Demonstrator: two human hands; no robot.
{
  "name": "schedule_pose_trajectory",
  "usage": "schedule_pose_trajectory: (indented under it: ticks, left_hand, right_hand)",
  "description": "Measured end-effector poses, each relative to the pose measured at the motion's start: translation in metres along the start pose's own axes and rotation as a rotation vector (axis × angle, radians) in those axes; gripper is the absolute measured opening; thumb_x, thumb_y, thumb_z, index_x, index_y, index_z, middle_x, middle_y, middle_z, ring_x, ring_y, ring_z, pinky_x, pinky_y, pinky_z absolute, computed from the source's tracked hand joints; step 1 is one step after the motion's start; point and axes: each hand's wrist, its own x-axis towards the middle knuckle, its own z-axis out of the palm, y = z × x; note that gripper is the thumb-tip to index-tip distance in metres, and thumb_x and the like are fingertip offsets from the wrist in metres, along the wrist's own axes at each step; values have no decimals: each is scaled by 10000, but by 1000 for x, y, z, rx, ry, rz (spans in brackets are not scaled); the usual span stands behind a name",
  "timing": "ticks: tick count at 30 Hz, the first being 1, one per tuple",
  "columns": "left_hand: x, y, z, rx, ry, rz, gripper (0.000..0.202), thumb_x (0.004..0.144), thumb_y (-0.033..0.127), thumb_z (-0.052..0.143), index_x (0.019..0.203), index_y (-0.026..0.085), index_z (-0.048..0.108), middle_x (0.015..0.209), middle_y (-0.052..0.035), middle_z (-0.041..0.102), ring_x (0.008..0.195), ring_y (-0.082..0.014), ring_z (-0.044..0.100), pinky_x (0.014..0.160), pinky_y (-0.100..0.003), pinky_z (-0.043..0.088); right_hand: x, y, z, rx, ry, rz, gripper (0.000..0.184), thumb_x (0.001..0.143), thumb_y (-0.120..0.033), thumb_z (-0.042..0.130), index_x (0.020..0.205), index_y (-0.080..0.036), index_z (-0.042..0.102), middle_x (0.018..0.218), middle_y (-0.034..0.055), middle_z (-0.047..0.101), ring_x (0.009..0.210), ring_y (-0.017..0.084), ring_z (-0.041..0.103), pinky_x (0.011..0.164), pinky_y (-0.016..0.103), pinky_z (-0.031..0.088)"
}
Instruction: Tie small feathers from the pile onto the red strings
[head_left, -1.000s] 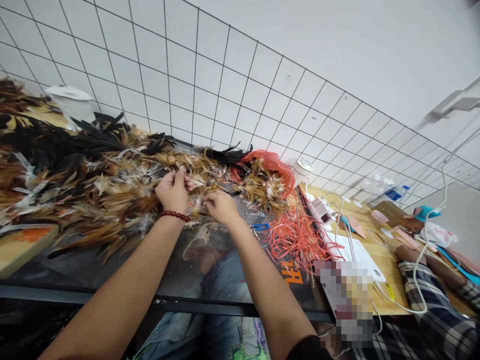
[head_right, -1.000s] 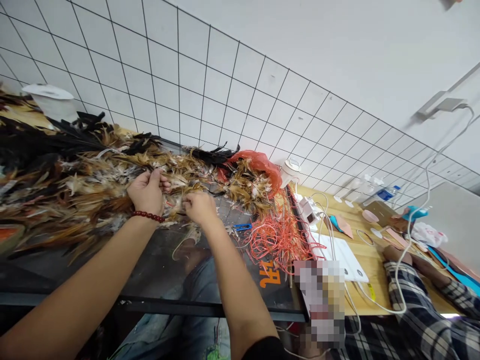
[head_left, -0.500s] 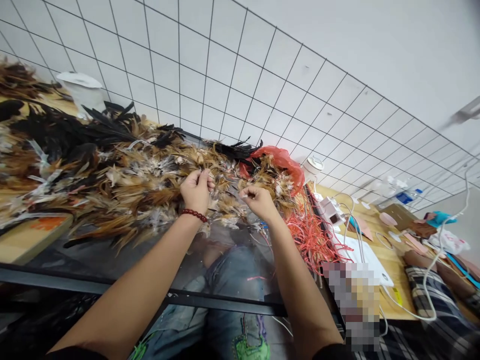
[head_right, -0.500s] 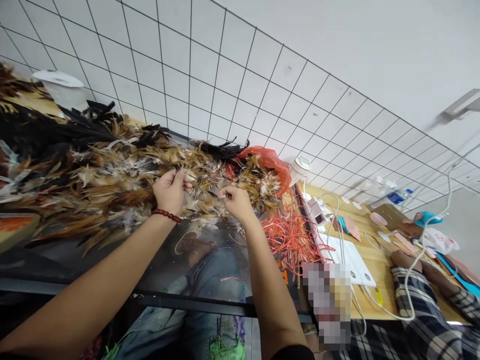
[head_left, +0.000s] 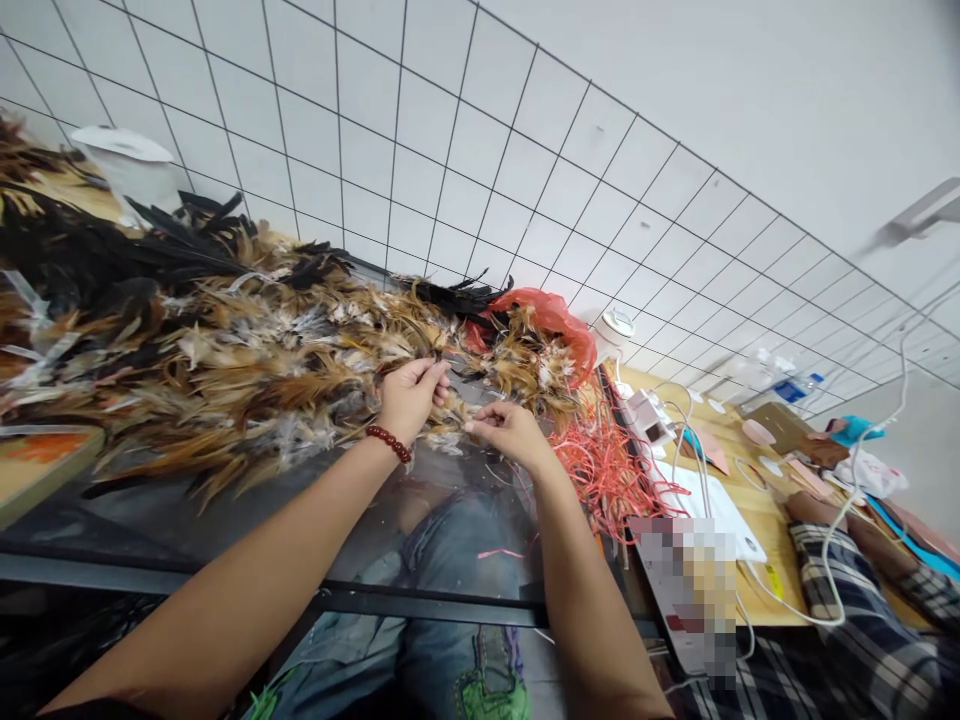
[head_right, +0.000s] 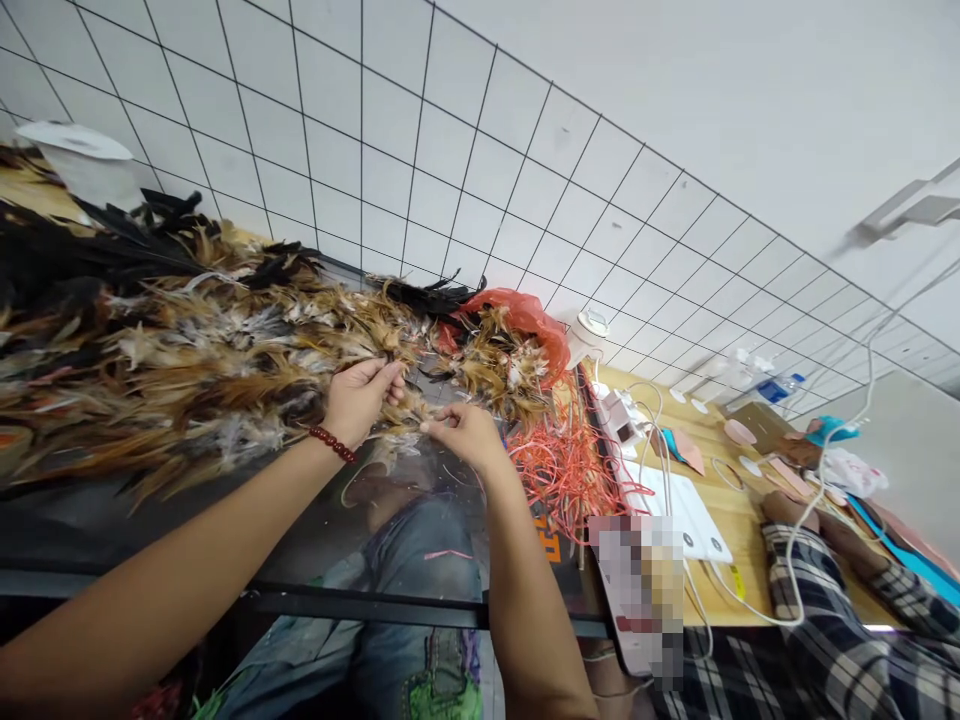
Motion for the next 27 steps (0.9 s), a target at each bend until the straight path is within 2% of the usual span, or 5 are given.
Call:
schedule_pose_trajectory:
  ticks: [3, 8, 11, 22, 27]
  left_hand:
    - [-5, 1, 3, -52, -68, -78, 156, 755, 227, 684, 638, 126, 664, 555, -17, 601, 455, -82, 525, 447, -193, 428]
    - [-11, 4, 5, -211, -143, -308, 140, 738, 222, 727, 746, 93, 674, 649, -55, 659, 546, -102, 608, 557, -222, 504]
    - [-12, 6, 5, -238, -155, -359, 122, 751, 196, 721, 758, 86, 669, 668, -63, 666, 558, -102, 621, 574, -222, 515]
    - [-12, 6, 5, -189, -137, -298, 170, 711, 238, 758, 745, 86, 690, 690, -65, 664, 559, -96, 603, 547, -214, 498]
    - [-16, 6, 6, -140, -282, -395, 151, 688, 215, 778, 756, 101, 706, 761, -87, 687, 529, -97, 588, 489, -219, 487]
  right_hand:
    - [0, -5, 0, -9, -33, 19, 134, 694, -307, 665, 718, -181, 703, 576, -31, 590, 548, 94, 468, 563, 222, 335]
    - [3, -6, -10, 563, 73, 120, 238, 646, -402, 684, 695, -176, 631, 594, -33, 586, 511, 75, 436, 518, 212, 318]
    - [1, -10, -15, 772, 1, 184, 334, 576, -452, 758, 694, -168, 628, 593, -26, 586, 479, 58, 399, 465, 203, 246]
    - [2, -10, -9, 901, 85, 147, 393, 497, -469, 819, 643, -183, 592, 478, -88, 403, 454, 44, 259, 471, 222, 170]
    - [2, -13, -7, 989, 74, 103, 402, 556, -479, 797, 645, -196, 525, 518, -78, 429, 470, 52, 316, 480, 214, 228]
